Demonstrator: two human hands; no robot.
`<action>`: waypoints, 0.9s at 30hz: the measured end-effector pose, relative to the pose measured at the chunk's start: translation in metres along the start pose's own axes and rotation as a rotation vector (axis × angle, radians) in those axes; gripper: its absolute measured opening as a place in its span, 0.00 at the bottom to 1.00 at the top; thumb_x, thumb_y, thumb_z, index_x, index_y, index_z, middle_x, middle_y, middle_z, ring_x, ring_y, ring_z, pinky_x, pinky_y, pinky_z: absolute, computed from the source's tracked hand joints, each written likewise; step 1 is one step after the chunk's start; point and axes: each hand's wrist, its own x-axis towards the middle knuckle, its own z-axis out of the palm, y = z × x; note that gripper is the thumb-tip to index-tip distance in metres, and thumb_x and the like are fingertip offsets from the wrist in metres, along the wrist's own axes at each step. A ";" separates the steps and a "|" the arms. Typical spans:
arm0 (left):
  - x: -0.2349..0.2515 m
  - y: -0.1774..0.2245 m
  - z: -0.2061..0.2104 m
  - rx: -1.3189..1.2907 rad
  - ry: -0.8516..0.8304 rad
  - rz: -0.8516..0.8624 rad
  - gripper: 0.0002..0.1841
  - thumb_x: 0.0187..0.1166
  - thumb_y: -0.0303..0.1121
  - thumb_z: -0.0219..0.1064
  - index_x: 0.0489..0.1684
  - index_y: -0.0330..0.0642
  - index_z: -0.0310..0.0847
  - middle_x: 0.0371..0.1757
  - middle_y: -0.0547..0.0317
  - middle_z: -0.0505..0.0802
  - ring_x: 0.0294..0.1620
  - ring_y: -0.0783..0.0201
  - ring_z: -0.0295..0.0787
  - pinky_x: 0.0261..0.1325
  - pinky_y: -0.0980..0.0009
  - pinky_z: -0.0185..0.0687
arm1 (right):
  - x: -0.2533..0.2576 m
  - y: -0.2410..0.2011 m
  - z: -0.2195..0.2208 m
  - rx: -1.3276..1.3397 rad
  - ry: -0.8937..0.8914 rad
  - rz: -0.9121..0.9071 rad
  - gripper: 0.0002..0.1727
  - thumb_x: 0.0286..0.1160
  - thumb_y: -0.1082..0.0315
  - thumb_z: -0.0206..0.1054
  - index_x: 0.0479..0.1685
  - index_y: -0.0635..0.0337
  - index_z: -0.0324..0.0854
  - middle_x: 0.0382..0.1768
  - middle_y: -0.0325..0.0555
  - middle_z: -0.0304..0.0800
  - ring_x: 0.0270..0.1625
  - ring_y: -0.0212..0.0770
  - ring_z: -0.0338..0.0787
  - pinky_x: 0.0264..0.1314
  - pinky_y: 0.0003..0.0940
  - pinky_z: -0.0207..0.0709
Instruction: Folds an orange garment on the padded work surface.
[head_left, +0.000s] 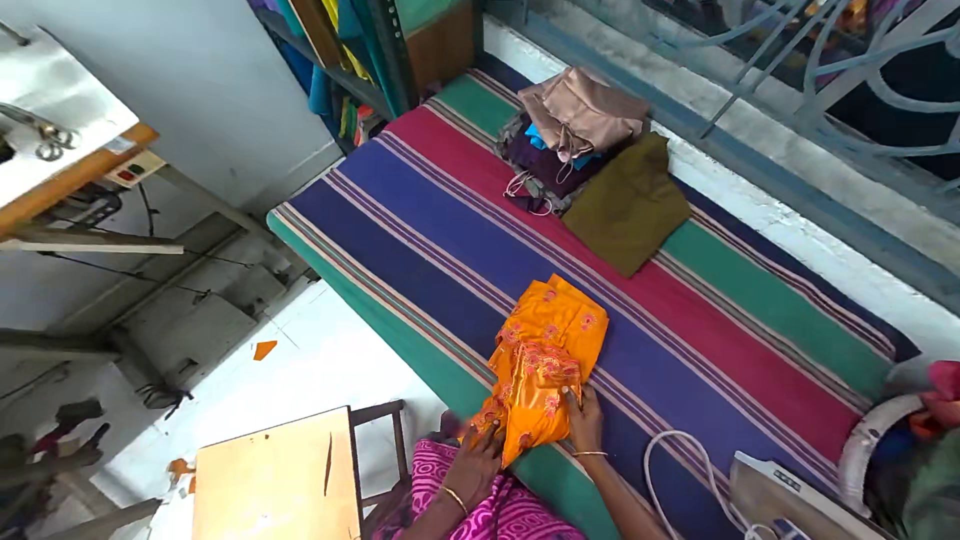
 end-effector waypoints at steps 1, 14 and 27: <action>0.001 -0.001 0.002 0.005 0.012 0.009 0.22 0.85 0.24 0.55 0.77 0.31 0.76 0.91 0.45 0.67 0.96 0.43 0.45 0.90 0.32 0.31 | 0.001 -0.002 0.001 -0.036 0.003 0.021 0.20 0.84 0.68 0.66 0.64 0.77 0.78 0.48 0.67 0.91 0.52 0.54 0.92 0.62 0.50 0.81; -0.004 -0.040 0.068 0.310 0.886 0.148 0.19 0.79 0.24 0.60 0.66 0.43 0.87 0.71 0.56 0.91 0.73 0.53 0.87 0.72 0.50 0.80 | -0.028 0.012 0.027 -0.686 -0.115 -0.885 0.32 0.87 0.46 0.48 0.68 0.61 0.85 0.80 0.56 0.79 0.83 0.63 0.75 0.83 0.70 0.61; -0.008 -0.058 0.030 0.174 0.848 0.392 0.17 0.73 0.24 0.65 0.49 0.56 0.96 0.56 0.65 0.98 0.57 0.56 0.95 0.58 0.54 0.87 | -0.025 0.014 -0.001 -0.806 -0.466 -0.930 0.63 0.48 0.25 0.75 0.84 0.64 0.71 0.86 0.65 0.68 0.87 0.67 0.67 0.83 0.77 0.54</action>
